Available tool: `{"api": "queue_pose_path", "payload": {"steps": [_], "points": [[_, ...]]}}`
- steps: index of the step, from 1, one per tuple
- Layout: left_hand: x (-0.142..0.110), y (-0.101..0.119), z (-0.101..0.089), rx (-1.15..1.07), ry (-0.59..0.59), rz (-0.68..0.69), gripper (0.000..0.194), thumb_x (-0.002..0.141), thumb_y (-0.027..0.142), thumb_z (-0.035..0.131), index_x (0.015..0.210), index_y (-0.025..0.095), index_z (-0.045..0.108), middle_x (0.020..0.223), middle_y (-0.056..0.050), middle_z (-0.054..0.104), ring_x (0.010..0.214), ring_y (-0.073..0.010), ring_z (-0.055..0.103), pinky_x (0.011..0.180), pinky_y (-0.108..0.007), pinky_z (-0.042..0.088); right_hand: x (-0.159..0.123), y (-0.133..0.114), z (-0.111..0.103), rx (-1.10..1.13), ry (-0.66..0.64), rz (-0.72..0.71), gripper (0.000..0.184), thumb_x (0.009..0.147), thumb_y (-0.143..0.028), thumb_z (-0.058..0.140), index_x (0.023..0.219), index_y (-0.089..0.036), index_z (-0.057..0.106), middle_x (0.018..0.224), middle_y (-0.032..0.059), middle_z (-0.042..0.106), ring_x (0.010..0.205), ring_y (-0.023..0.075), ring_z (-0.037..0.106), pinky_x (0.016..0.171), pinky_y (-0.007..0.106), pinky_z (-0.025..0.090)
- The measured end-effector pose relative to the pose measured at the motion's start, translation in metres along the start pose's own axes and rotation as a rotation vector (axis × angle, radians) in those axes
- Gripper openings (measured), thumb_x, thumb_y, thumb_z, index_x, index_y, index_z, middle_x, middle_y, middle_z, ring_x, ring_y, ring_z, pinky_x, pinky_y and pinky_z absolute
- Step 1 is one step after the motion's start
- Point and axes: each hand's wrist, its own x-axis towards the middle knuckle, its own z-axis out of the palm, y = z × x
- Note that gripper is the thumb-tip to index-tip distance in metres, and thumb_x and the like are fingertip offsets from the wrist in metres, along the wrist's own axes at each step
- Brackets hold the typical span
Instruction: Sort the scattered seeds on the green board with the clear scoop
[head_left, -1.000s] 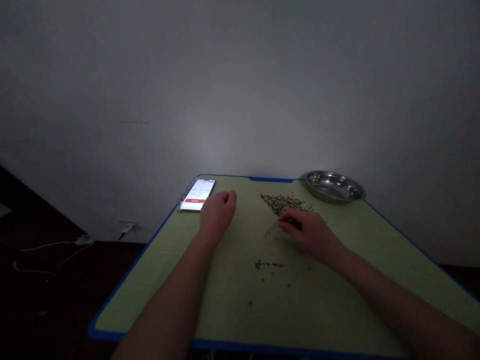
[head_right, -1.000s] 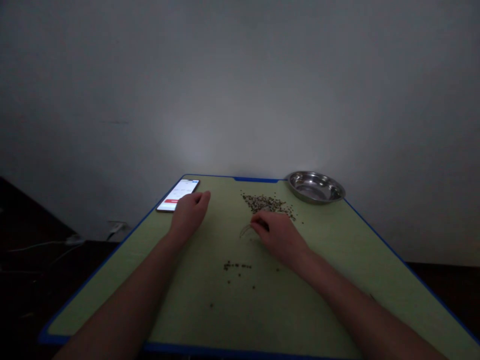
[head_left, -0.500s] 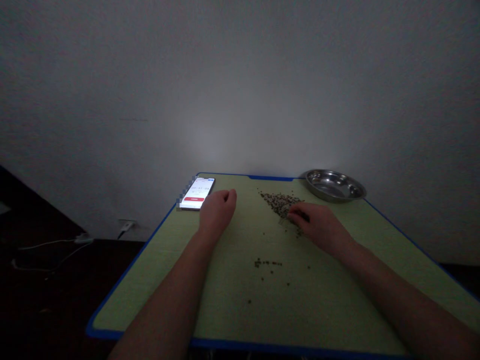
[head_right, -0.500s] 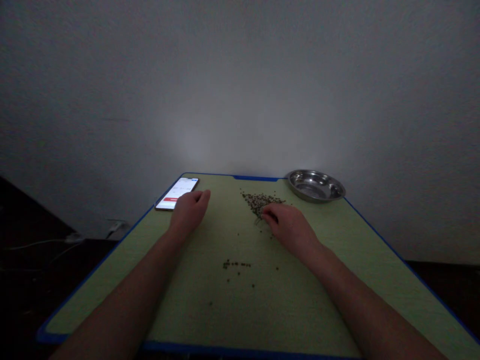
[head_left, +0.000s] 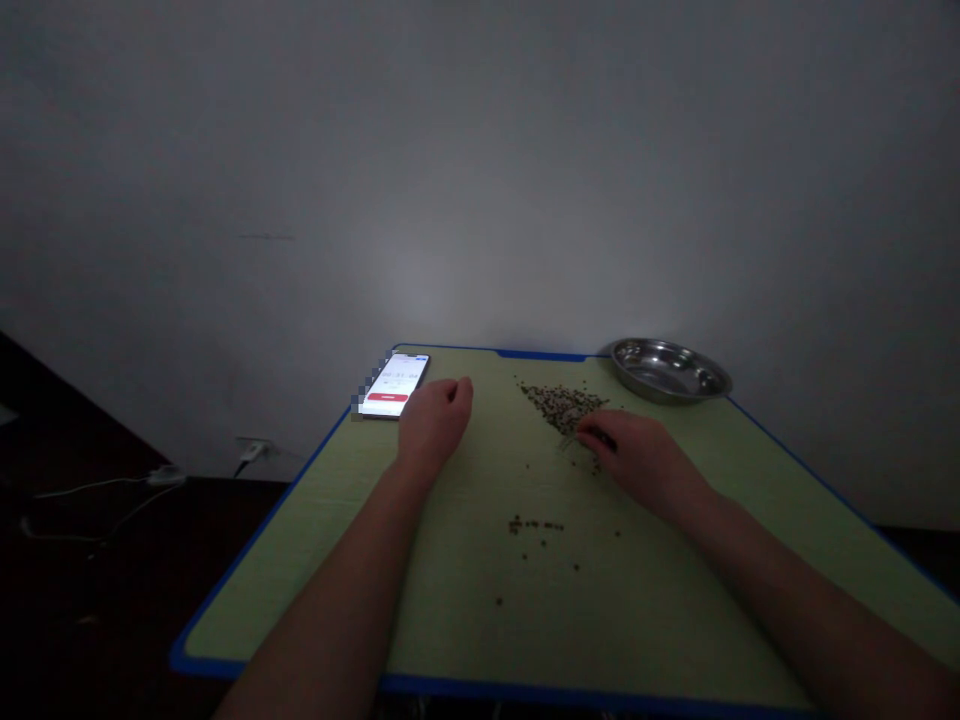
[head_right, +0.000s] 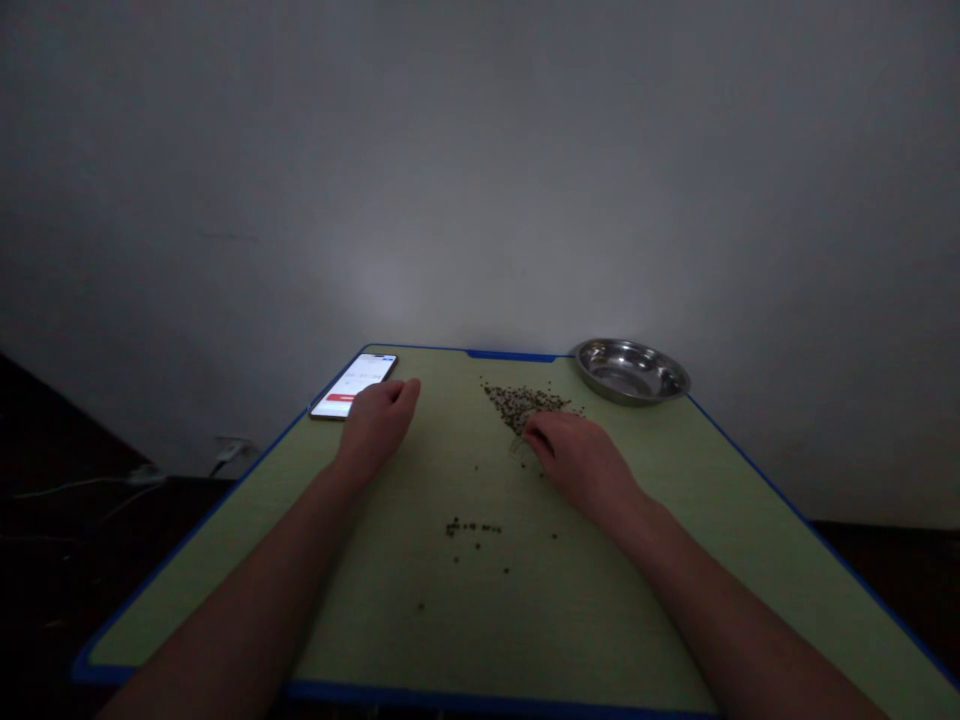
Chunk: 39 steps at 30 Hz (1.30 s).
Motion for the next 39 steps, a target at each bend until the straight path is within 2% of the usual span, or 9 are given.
{"api": "queue_pose_path", "payload": {"steps": [6, 15, 25, 29, 39], "points": [[0.0, 0.0, 0.0, 0.003, -0.001, 0.0, 0.041, 0.083, 0.044, 0.032, 0.05, 0.019, 0.039, 0.05, 0.001, 0.035, 0.051, -0.0115, 0.031, 0.052, -0.028, 0.017, -0.002, 0.002, -0.005, 0.038, 0.056, 0.043, 0.017, 0.086, -0.024, 0.048, 0.086, -0.02, 0.065, 0.083, 0.0047, 0.068, 0.074, 0.0196, 0.061, 0.066, 0.031, 0.044], [0.0, -0.001, 0.001, 0.015, -0.009, 0.001, 0.042, 0.083, 0.044, 0.032, 0.05, 0.019, 0.038, 0.05, 0.001, 0.035, 0.05, -0.0113, 0.031, 0.052, -0.028, 0.017, -0.005, -0.001, -0.005, 0.044, -0.02, -0.026, 0.016, 0.086, -0.022, 0.048, 0.083, -0.02, 0.064, 0.078, 0.0039, 0.067, 0.07, 0.0185, 0.06, 0.063, 0.03, 0.042], [0.0, -0.001, 0.001, 0.017, -0.013, -0.006, 0.041, 0.083, 0.044, 0.034, 0.05, 0.019, 0.039, 0.049, 0.001, 0.036, 0.05, -0.0114, 0.033, 0.052, -0.028, 0.018, -0.008, -0.008, -0.011, 0.156, 0.001, -0.029, 0.014, 0.085, -0.022, 0.05, 0.084, -0.021, 0.064, 0.08, 0.0029, 0.068, 0.072, 0.0174, 0.061, 0.065, 0.028, 0.044], [0.0, -0.002, 0.001, 0.012, -0.006, -0.001, 0.041, 0.083, 0.043, 0.034, 0.05, 0.019, 0.038, 0.049, 0.001, 0.036, 0.049, -0.011, 0.033, 0.052, -0.027, 0.018, -0.008, -0.01, -0.009, 0.19, 0.031, -0.013, 0.013, 0.085, -0.023, 0.052, 0.084, -0.02, 0.065, 0.081, 0.0032, 0.069, 0.072, 0.0171, 0.061, 0.066, 0.028, 0.044], [-0.001, 0.001, 0.0, 0.011, -0.02, -0.004, 0.041, 0.083, 0.042, 0.034, 0.049, 0.019, 0.036, 0.048, 0.002, 0.032, 0.048, -0.0107, 0.031, 0.052, -0.028, 0.017, -0.001, -0.023, -0.001, 0.321, -0.027, -0.008, 0.01, 0.083, -0.023, 0.055, 0.08, -0.02, 0.065, 0.072, 0.0001, 0.067, 0.063, 0.0133, 0.058, 0.061, 0.025, 0.041]]}}
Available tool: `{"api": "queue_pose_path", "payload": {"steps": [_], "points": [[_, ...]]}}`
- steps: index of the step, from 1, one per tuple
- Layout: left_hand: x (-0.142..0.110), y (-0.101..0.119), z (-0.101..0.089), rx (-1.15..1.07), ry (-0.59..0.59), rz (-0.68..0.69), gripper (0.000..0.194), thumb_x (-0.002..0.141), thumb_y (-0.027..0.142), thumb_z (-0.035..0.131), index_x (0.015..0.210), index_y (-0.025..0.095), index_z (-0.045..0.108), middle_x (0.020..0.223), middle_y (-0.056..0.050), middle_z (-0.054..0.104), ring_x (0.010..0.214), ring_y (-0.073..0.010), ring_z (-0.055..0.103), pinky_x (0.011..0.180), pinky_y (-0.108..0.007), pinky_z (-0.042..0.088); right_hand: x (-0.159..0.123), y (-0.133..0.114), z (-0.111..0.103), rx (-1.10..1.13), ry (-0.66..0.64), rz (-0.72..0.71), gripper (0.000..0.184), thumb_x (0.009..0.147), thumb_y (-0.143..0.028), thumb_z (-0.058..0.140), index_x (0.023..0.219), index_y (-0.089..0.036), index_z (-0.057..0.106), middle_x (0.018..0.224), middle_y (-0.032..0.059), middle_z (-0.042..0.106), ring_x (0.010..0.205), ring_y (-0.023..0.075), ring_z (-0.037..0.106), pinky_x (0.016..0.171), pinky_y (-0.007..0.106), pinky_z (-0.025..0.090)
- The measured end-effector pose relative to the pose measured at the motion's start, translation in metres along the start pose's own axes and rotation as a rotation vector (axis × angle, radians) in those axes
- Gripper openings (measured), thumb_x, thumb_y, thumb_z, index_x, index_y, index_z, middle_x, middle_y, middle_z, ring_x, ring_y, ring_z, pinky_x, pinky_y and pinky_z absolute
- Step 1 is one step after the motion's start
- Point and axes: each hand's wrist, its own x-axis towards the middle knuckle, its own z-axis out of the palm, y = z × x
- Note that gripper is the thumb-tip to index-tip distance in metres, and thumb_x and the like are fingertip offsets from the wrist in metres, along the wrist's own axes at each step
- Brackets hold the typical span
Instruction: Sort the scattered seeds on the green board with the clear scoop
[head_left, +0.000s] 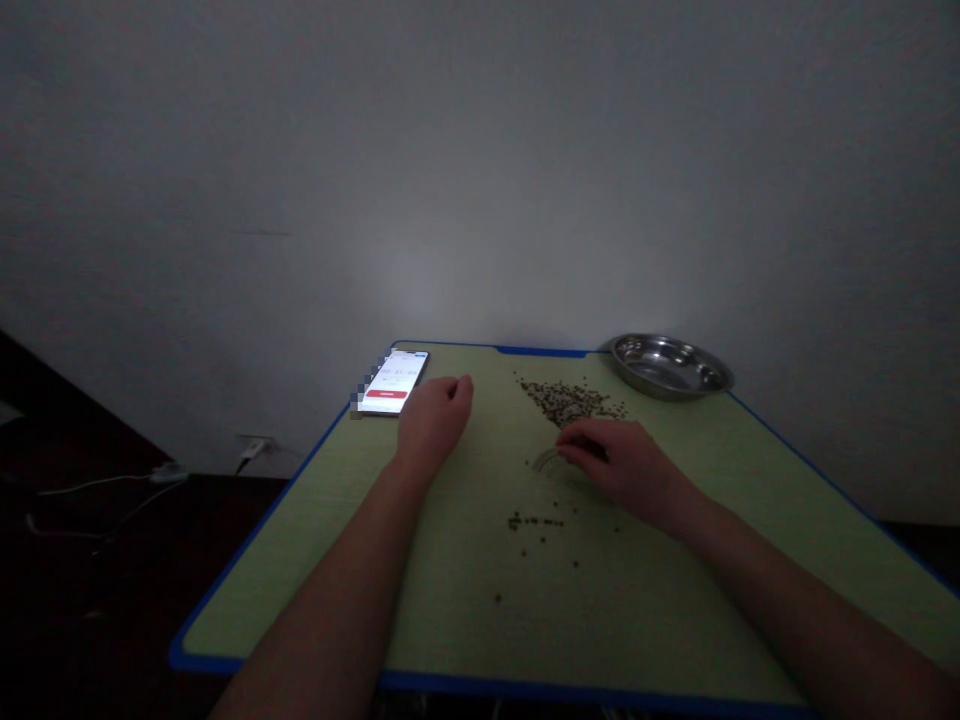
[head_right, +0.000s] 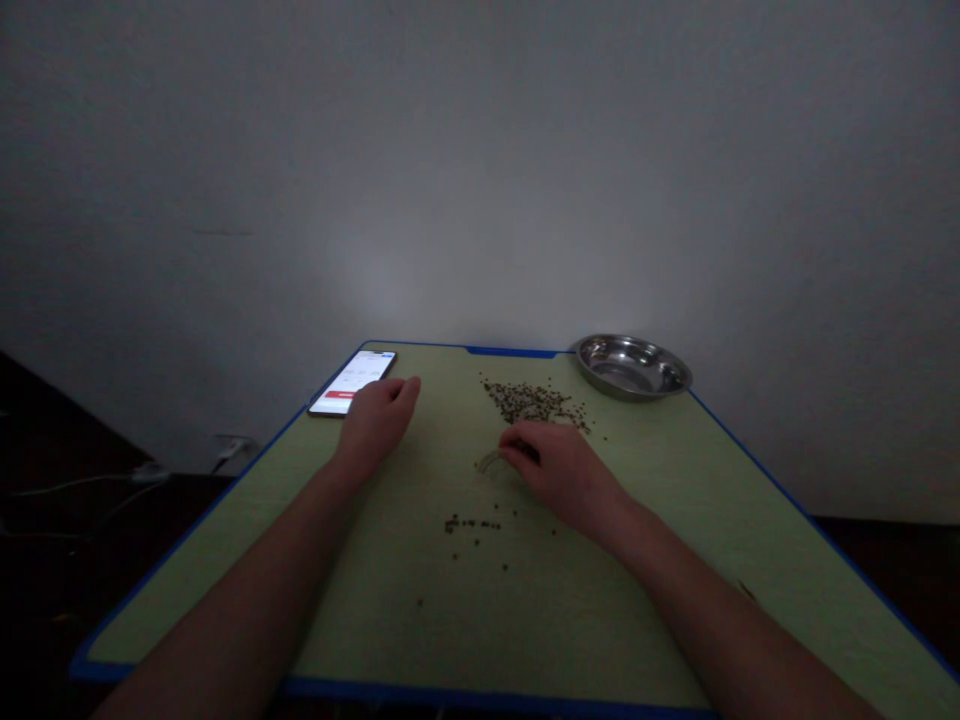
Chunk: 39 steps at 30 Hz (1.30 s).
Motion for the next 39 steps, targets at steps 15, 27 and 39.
{"api": "queue_pose_path", "payload": {"steps": [15, 27, 39], "points": [[0.001, 0.0, 0.0, 0.009, -0.01, -0.002, 0.041, 0.083, 0.043, 0.034, 0.05, 0.018, 0.04, 0.049, 0.001, 0.035, 0.049, -0.0105, 0.031, 0.052, -0.027, 0.017, 0.008, 0.0, 0.01, -0.063, 0.002, 0.001, 0.01, 0.082, -0.019, 0.056, 0.08, -0.019, 0.066, 0.076, 0.0012, 0.069, 0.068, 0.0148, 0.061, 0.064, 0.026, 0.041], [0.001, -0.003, 0.002, 0.009, 0.005, 0.027, 0.043, 0.083, 0.043, 0.033, 0.05, 0.018, 0.04, 0.048, 0.001, 0.035, 0.049, -0.0106, 0.03, 0.052, -0.028, 0.016, 0.008, 0.013, -0.001, -0.072, 0.09, 0.105, 0.011, 0.081, -0.021, 0.056, 0.082, -0.02, 0.067, 0.075, 0.0022, 0.07, 0.064, 0.0158, 0.061, 0.06, 0.027, 0.042], [0.001, 0.0, -0.001, 0.008, 0.0, 0.027, 0.041, 0.083, 0.042, 0.033, 0.05, 0.018, 0.039, 0.049, 0.001, 0.035, 0.049, -0.0103, 0.028, 0.052, -0.028, 0.016, 0.012, 0.01, 0.008, -0.037, 0.013, 0.083, 0.01, 0.081, -0.021, 0.056, 0.079, -0.02, 0.066, 0.071, 0.0003, 0.069, 0.063, 0.0141, 0.059, 0.06, 0.025, 0.041]]}}
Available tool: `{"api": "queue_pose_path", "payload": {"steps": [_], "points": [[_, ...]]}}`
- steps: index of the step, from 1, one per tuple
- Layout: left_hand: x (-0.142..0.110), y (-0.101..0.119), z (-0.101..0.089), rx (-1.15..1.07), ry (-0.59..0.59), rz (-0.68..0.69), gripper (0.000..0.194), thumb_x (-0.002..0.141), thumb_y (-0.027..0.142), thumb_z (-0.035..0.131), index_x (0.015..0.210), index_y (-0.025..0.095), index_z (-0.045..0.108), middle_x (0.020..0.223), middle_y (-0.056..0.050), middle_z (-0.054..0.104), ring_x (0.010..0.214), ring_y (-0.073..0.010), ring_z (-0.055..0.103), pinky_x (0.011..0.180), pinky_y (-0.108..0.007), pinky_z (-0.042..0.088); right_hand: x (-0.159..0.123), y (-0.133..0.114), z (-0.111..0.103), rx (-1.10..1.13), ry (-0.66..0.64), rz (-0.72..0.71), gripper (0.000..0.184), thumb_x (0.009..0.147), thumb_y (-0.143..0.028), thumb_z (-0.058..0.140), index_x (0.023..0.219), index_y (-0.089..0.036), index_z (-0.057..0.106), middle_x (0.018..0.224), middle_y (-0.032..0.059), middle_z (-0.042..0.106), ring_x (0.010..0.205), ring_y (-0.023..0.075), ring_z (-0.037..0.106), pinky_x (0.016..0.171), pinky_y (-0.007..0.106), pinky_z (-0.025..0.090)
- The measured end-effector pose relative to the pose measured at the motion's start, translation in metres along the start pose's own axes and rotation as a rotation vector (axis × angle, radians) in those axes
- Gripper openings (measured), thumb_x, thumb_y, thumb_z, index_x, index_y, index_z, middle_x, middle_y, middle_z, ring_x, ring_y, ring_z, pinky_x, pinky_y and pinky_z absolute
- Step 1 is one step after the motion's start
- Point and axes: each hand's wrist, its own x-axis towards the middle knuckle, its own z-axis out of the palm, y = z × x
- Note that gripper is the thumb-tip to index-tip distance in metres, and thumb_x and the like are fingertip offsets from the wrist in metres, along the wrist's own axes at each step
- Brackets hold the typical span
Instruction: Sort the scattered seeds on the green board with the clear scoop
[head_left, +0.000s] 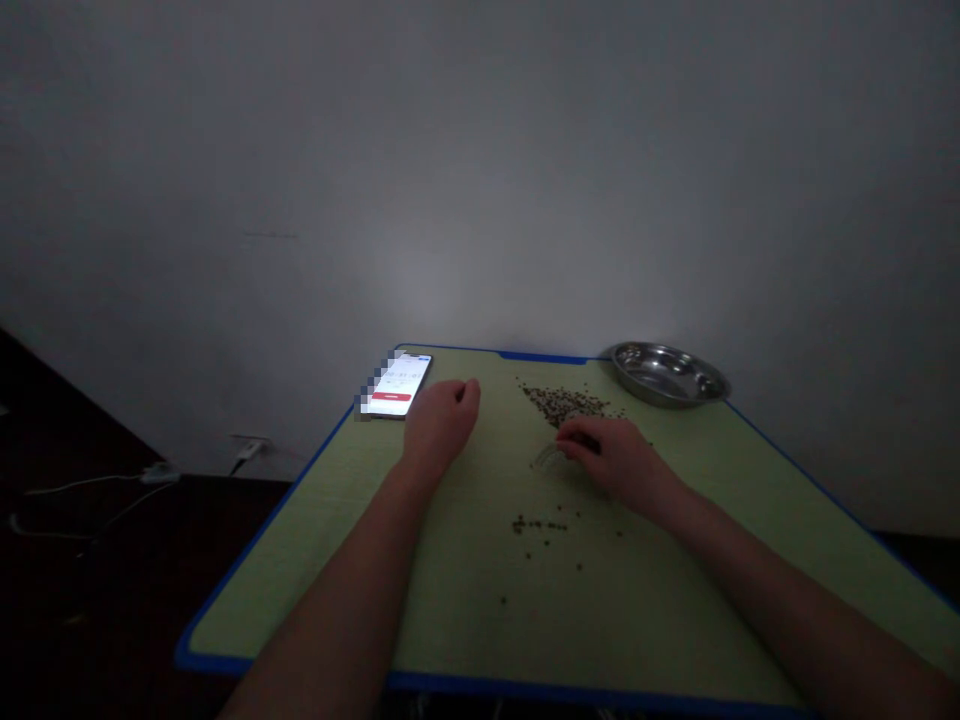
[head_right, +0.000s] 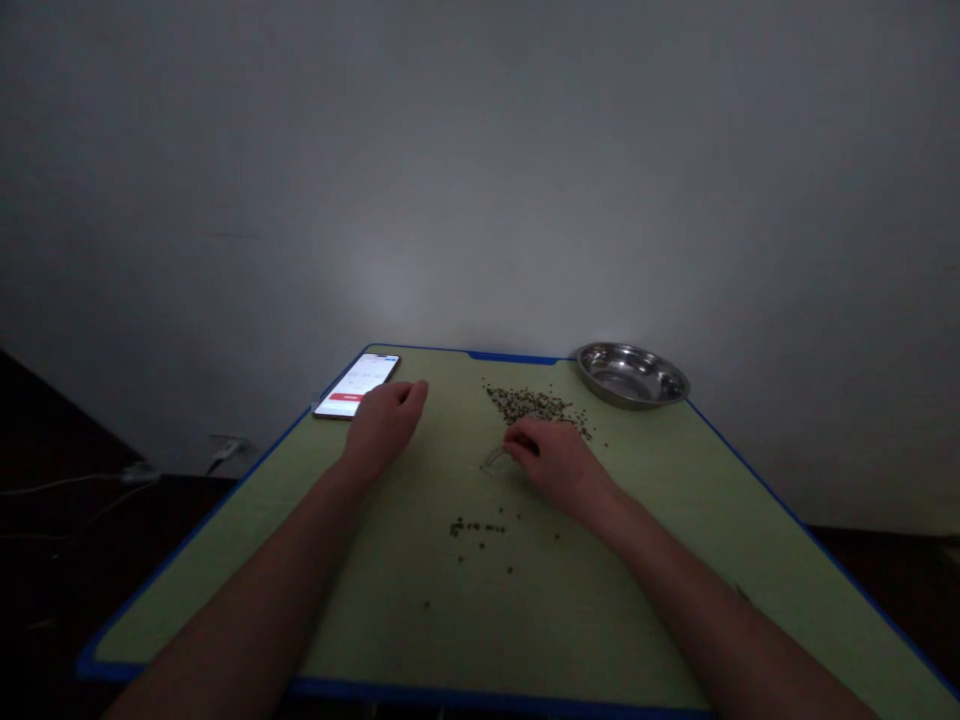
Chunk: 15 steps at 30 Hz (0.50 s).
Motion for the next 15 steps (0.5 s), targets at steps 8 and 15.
{"api": "queue_pose_path", "payload": {"steps": [8, 15], "points": [[-0.002, 0.002, -0.001, 0.005, 0.0, 0.005, 0.04, 0.083, 0.041, 0.033, 0.05, 0.018, 0.038, 0.05, 0.001, 0.035, 0.049, -0.0103, 0.029, 0.052, -0.028, 0.016, 0.005, 0.002, -0.006, -0.041, 0.018, 0.01, 0.011, 0.081, -0.021, 0.056, 0.082, -0.02, 0.067, 0.074, 0.0014, 0.069, 0.065, 0.0146, 0.06, 0.061, 0.026, 0.041], [-0.002, 0.0, -0.001, 0.003, -0.01, 0.0, 0.041, 0.083, 0.042, 0.033, 0.051, 0.018, 0.04, 0.05, 0.001, 0.036, 0.049, -0.0109, 0.03, 0.052, -0.028, 0.016, 0.011, -0.008, 0.0, -0.044, -0.009, -0.045, 0.011, 0.082, -0.021, 0.056, 0.079, -0.019, 0.066, 0.073, 0.001, 0.068, 0.066, 0.0141, 0.059, 0.062, 0.025, 0.04]]}}
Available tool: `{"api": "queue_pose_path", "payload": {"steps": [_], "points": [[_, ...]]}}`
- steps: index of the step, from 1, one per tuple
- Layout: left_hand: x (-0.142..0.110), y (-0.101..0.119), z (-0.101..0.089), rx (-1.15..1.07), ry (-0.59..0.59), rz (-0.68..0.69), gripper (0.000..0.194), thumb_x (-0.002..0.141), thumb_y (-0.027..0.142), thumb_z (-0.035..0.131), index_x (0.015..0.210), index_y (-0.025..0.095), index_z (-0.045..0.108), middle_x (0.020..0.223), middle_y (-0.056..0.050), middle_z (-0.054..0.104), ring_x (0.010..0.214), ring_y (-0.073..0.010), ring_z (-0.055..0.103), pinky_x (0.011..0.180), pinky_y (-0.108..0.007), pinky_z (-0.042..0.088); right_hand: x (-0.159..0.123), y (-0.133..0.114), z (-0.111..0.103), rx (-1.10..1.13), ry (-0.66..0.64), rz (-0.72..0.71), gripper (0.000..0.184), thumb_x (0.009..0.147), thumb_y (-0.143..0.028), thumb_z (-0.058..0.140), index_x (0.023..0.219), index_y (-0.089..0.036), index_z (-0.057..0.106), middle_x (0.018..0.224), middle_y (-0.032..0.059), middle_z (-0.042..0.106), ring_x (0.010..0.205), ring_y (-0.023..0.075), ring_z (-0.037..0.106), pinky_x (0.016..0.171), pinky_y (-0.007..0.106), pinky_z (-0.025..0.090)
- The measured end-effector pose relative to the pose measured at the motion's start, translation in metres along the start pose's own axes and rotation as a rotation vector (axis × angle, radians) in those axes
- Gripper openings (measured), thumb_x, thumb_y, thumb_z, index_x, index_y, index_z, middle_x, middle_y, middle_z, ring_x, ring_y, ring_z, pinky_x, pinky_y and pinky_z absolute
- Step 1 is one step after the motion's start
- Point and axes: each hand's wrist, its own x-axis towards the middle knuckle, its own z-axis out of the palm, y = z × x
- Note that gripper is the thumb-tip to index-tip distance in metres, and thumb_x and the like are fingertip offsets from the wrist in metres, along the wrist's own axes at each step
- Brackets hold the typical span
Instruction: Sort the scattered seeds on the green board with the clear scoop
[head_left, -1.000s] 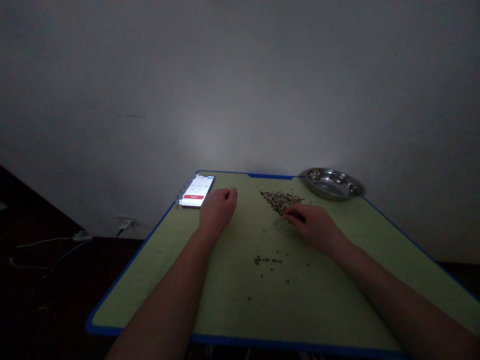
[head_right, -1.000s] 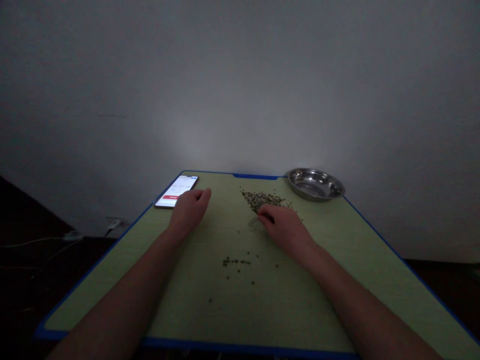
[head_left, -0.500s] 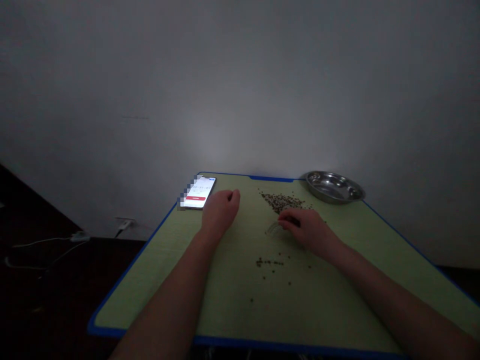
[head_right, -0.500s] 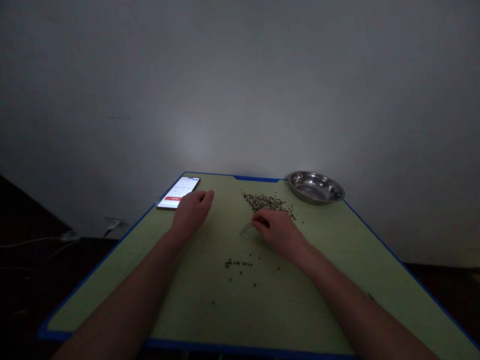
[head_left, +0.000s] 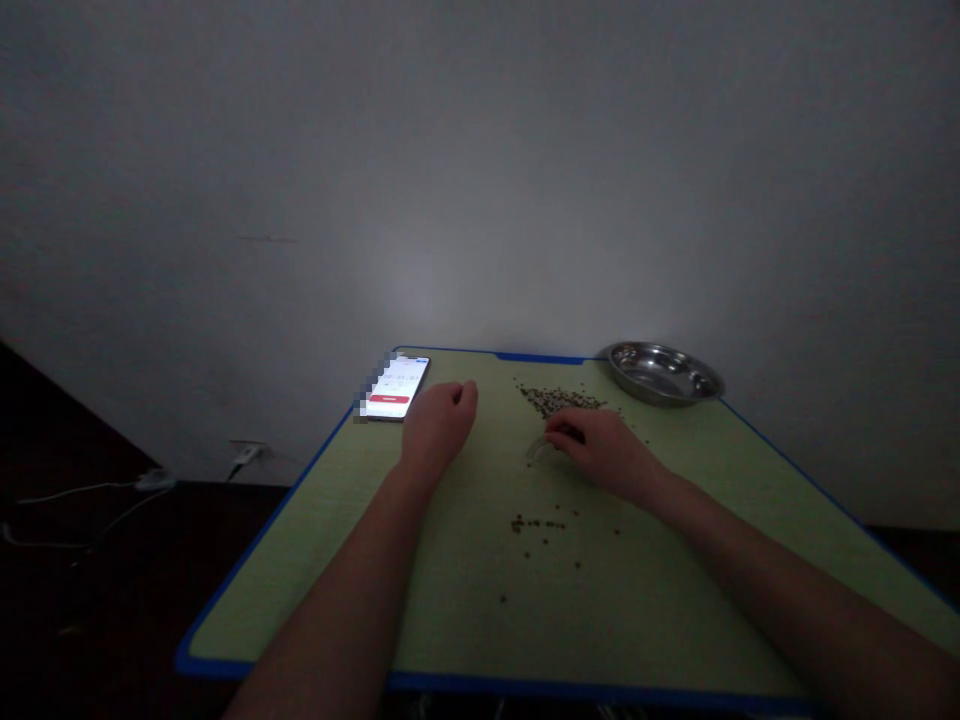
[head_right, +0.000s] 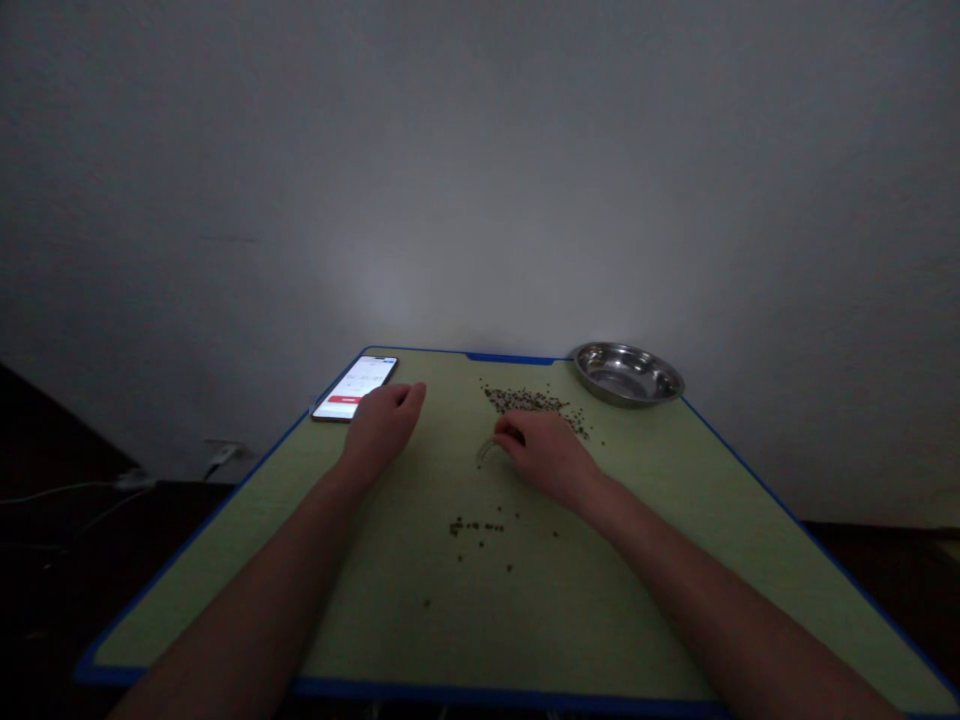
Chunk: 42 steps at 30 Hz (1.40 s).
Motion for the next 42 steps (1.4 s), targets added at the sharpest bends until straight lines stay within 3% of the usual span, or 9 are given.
{"api": "queue_pose_path", "payload": {"steps": [8, 21, 33, 42], "points": [[0.0, 0.001, 0.0, 0.006, -0.006, -0.002, 0.043, 0.083, 0.044, 0.032, 0.051, 0.018, 0.044, 0.051, 0.0, 0.039, 0.05, -0.0116, 0.031, 0.052, -0.028, 0.017, 0.01, -0.004, 0.007, 0.025, -0.019, -0.031, 0.01, 0.082, -0.019, 0.056, 0.079, -0.018, 0.065, 0.074, 0.0019, 0.067, 0.067, 0.0138, 0.058, 0.064, 0.025, 0.04], [-0.001, 0.002, -0.001, 0.011, -0.007, 0.007, 0.042, 0.083, 0.042, 0.033, 0.05, 0.018, 0.042, 0.051, 0.0, 0.037, 0.051, -0.0114, 0.032, 0.052, -0.028, 0.017, -0.006, -0.031, 0.01, 0.195, -0.252, -0.164, 0.009, 0.08, -0.017, 0.058, 0.081, -0.018, 0.067, 0.072, 0.0, 0.066, 0.063, 0.0113, 0.056, 0.06, 0.022, 0.039], [-0.002, 0.003, 0.0, -0.001, -0.013, 0.003, 0.04, 0.083, 0.041, 0.033, 0.05, 0.019, 0.039, 0.05, 0.001, 0.035, 0.05, -0.0111, 0.03, 0.052, -0.028, 0.018, -0.032, -0.001, -0.009, 0.153, -0.197, 0.002, 0.013, 0.083, -0.021, 0.053, 0.079, -0.019, 0.065, 0.071, 0.0004, 0.066, 0.062, 0.0123, 0.055, 0.059, 0.024, 0.04], [-0.001, 0.002, 0.001, 0.007, -0.029, 0.011, 0.04, 0.083, 0.042, 0.032, 0.051, 0.019, 0.039, 0.051, 0.001, 0.035, 0.051, -0.0115, 0.03, 0.053, -0.028, 0.017, -0.047, -0.012, -0.012, 0.16, -0.22, 0.015, 0.013, 0.083, -0.019, 0.053, 0.078, -0.019, 0.065, 0.071, 0.0001, 0.066, 0.064, 0.0129, 0.057, 0.06, 0.024, 0.041]]}}
